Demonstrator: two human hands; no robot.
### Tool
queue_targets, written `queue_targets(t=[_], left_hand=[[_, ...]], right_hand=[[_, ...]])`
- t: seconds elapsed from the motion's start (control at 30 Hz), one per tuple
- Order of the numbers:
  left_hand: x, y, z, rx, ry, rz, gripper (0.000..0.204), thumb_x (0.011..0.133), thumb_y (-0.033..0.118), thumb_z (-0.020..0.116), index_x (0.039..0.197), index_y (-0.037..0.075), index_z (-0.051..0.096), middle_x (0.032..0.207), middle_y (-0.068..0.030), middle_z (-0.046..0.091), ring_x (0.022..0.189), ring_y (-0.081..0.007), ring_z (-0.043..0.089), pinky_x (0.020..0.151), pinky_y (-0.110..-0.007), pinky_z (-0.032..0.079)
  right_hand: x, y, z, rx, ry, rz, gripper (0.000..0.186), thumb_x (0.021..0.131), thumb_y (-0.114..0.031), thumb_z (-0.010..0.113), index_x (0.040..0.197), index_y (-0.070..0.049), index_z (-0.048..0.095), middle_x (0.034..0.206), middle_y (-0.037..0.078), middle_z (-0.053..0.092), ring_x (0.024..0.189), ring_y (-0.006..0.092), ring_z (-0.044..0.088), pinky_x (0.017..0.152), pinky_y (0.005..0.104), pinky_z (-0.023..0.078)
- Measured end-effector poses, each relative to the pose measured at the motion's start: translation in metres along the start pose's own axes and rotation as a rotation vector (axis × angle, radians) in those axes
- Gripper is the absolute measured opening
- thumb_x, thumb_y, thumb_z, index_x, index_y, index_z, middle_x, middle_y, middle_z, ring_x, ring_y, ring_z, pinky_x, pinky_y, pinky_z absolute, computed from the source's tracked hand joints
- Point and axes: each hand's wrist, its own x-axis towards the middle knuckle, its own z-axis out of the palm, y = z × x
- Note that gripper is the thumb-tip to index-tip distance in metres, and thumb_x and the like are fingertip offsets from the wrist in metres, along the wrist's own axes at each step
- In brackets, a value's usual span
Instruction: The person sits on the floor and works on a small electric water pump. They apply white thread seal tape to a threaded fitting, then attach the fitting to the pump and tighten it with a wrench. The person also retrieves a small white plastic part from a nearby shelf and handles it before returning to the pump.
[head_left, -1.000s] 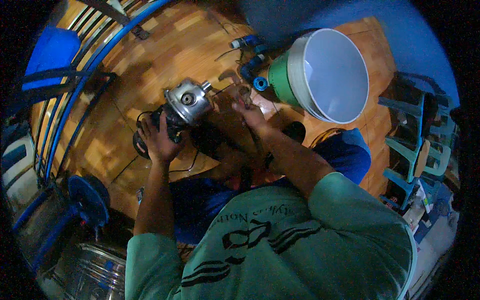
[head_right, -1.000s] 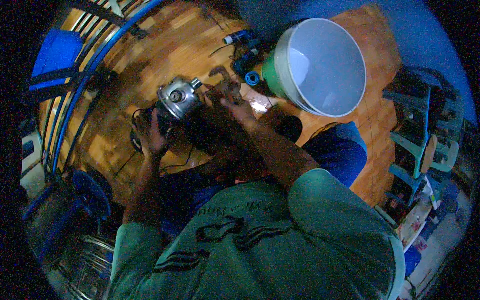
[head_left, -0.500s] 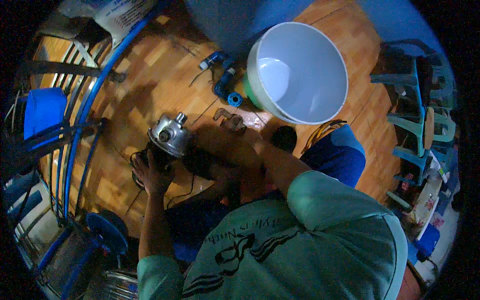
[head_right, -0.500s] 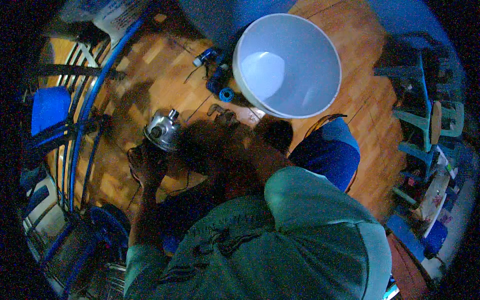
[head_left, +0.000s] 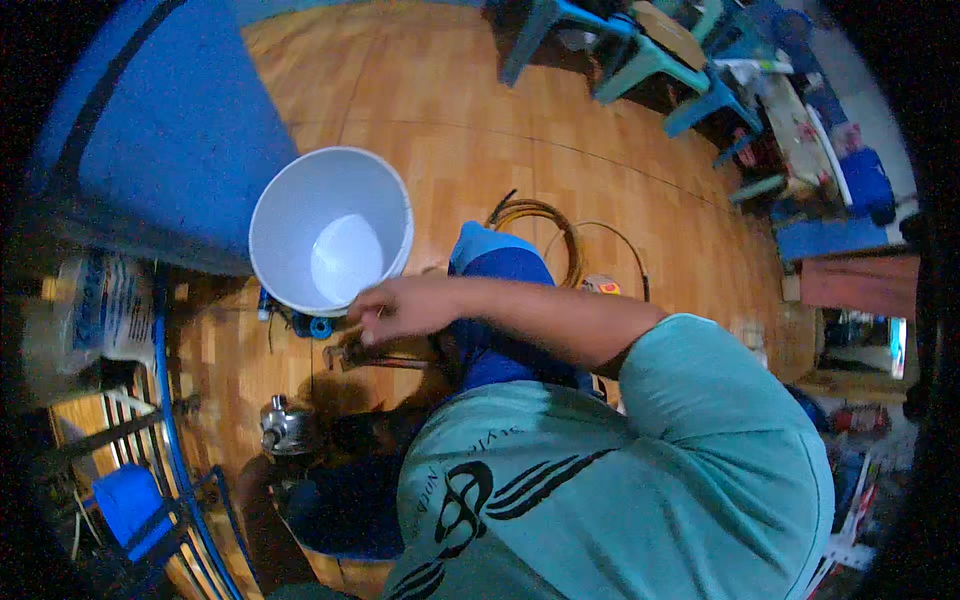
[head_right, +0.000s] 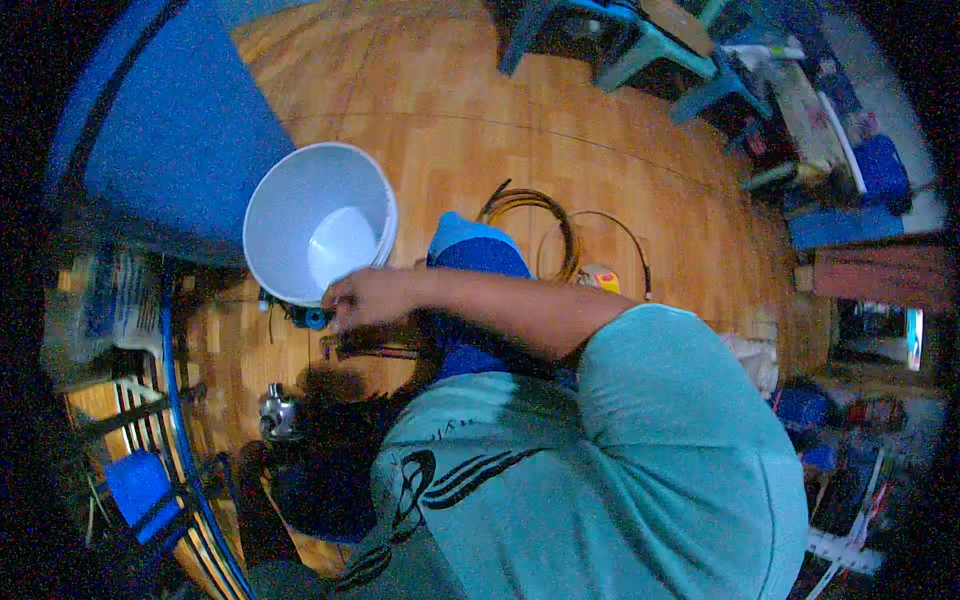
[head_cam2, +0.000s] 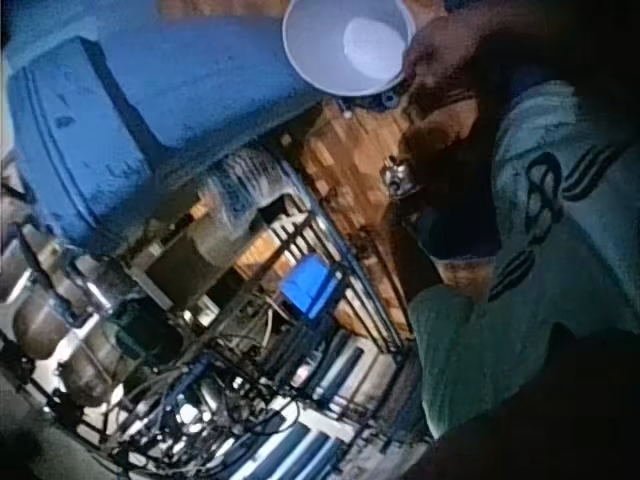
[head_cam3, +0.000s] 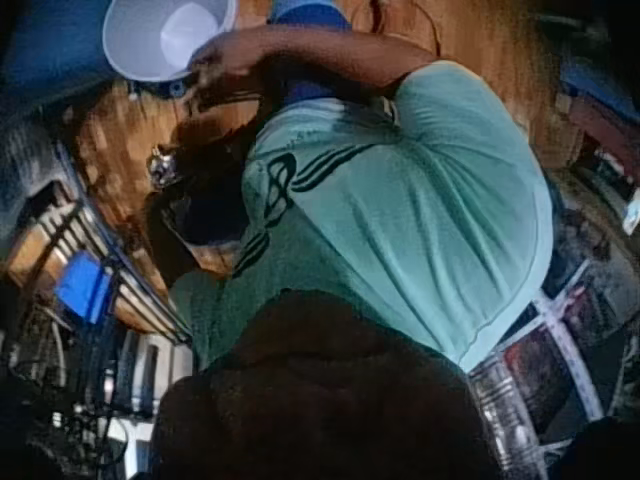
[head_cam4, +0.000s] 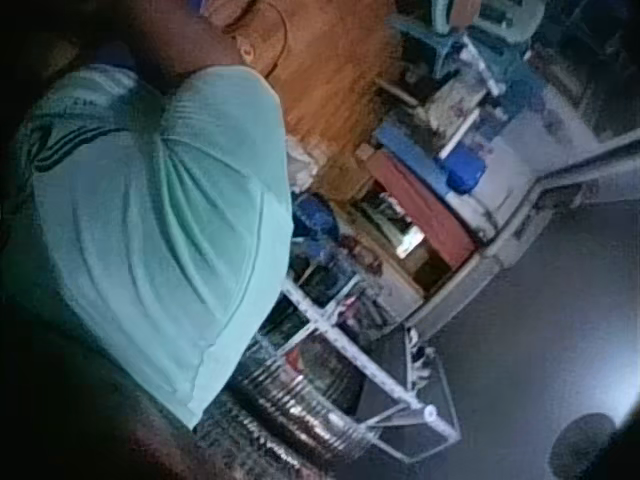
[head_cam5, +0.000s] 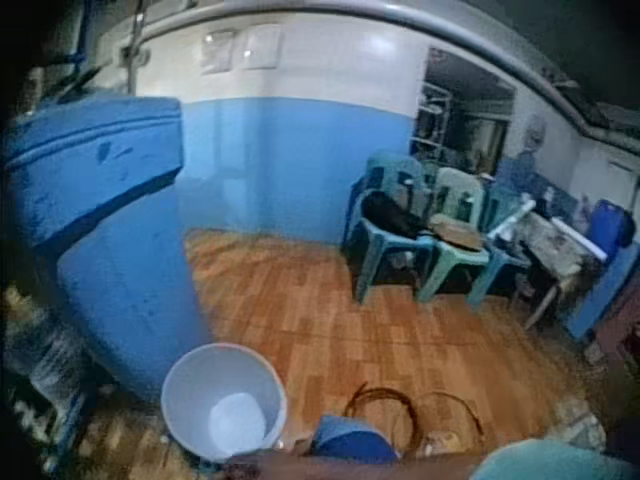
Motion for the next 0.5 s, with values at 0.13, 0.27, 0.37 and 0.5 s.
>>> queue_targets(t=[0.13, 0.27, 0.37, 0.5], left_hand=[[0.003, 0.082, -0.101, -0.039, 0.284, 0.213, 0.056, 0.076, 0.044, 0.076, 0.114, 0.004, 0.066, 0.083, -0.0153, 0.067, 0.08, -0.0345, 0.067, 0.078, -0.043, 0.053], [0.013, 0.236, -0.149, -0.245, 0.32, 0.589, 0.05, 0.078, 0.035, 0.078, 0.113, 0.0, 0.066, 0.086, -0.0164, 0.067, 0.075, -0.033, 0.064, 0.071, -0.04, 0.051], [0.035, 0.315, -0.129, -0.081, 0.253, 0.839, 0.074, 0.075, 0.041, 0.08, 0.129, -0.003, 0.055, 0.113, -0.0245, 0.066, 0.102, -0.0386, 0.065, 0.086, -0.045, 0.051], [0.067, 0.28, -0.087, 0.021, 0.126, 0.926, 0.076, 0.08, 0.049, 0.072, 0.132, -0.003, 0.052, 0.115, -0.0274, 0.064, 0.105, -0.0442, 0.061, 0.089, -0.048, 0.05]], right_hand=[[-0.1, -0.02, -0.079, -0.149, 0.343, 0.085, 0.054, 0.09, -0.038, 0.066, 0.129, -0.002, 0.057, 0.115, 0.017, 0.066, 0.106, 0.0275, 0.064, 0.091, 0.0378, 0.05], [-0.156, -0.031, -0.146, -0.454, 0.472, 0.185, 0.053, 0.087, -0.036, 0.067, 0.129, -0.005, 0.057, 0.118, 0.019, 0.065, 0.107, 0.034, 0.063, 0.091, 0.0439, 0.05], [-0.219, -0.051, -0.171, -0.602, 0.576, 0.29, 0.054, 0.087, -0.039, 0.067, 0.129, -0.008, 0.057, 0.119, 0.018, 0.065, 0.107, 0.0376, 0.062, 0.091, 0.0478, 0.05], [-0.294, -0.085, -0.117, -0.704, 0.774, 0.569, 0.057, 0.087, -0.046, 0.065, 0.131, -0.012, 0.056, 0.119, 0.017, 0.065, 0.109, 0.0383, 0.062, 0.092, 0.0498, 0.049]])
